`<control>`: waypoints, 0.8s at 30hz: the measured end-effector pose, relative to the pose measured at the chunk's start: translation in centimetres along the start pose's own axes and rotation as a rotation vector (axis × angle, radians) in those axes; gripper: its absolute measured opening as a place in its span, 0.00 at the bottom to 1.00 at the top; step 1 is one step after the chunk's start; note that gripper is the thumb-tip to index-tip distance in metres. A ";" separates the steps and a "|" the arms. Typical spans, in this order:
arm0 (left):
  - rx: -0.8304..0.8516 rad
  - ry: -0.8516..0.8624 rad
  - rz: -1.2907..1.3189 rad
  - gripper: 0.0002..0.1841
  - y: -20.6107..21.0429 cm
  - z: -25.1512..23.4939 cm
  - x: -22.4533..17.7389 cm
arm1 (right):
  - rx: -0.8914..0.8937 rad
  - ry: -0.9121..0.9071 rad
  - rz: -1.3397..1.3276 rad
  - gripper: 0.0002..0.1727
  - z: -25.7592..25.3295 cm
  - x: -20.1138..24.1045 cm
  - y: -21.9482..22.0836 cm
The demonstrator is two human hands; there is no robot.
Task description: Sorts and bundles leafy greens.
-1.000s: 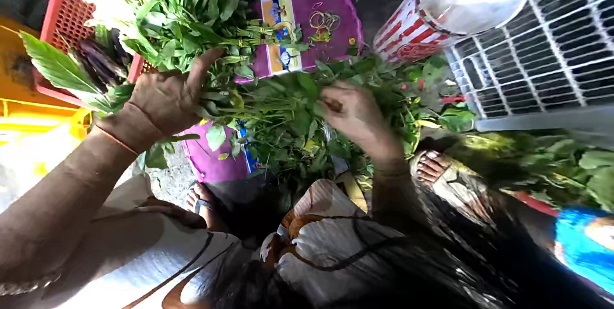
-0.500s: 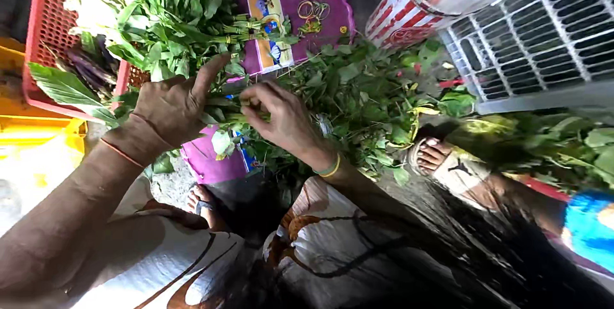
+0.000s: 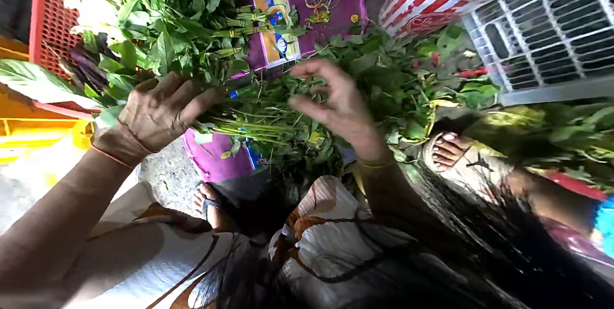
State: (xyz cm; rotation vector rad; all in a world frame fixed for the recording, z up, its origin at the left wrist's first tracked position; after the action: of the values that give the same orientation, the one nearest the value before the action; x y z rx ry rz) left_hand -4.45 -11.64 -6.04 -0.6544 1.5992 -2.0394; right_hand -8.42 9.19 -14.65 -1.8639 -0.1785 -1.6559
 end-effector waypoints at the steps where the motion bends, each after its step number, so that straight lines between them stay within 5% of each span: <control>1: -0.008 0.022 -0.013 0.19 0.0 -0.3 -0.3 | 0.028 -0.061 -0.015 0.27 -1.4 1.7 1.5; 7: -0.050 0.021 -0.058 0.19 -1.4 -0.6 -0.7 | 0.286 0.010 0.054 0.23 -5.1 1.8 8.4; 14: -0.019 0.028 0.020 0.19 0.4 -0.6 -0.6 | 0.278 0.089 0.017 0.13 0.0 -3.0 4.9; 19: 0.022 -0.011 0.024 0.20 1.4 -0.1 0.7 | 0.124 0.375 0.113 0.05 6.0 -9.1 0.0; 24: 0.047 -0.005 0.029 0.17 1.5 -0.1 0.7 | 0.167 0.388 0.243 0.31 6.2 -7.9 -1.4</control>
State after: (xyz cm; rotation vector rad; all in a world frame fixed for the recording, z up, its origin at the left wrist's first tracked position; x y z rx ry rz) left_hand -4.91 -12.33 -7.50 -0.6156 1.5435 -2.0463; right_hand -5.44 15.92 -21.58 -1.3527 0.0692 -1.7341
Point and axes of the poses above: each hand's wrist, its own z-axis away from the middle knuckle, its own y-axis out of the palm, x = y × z, the point moved 10 cm from there along -z, towards the middle knuckle, and after that the axes turned 12 degrees about x, right-handed, at the moved point
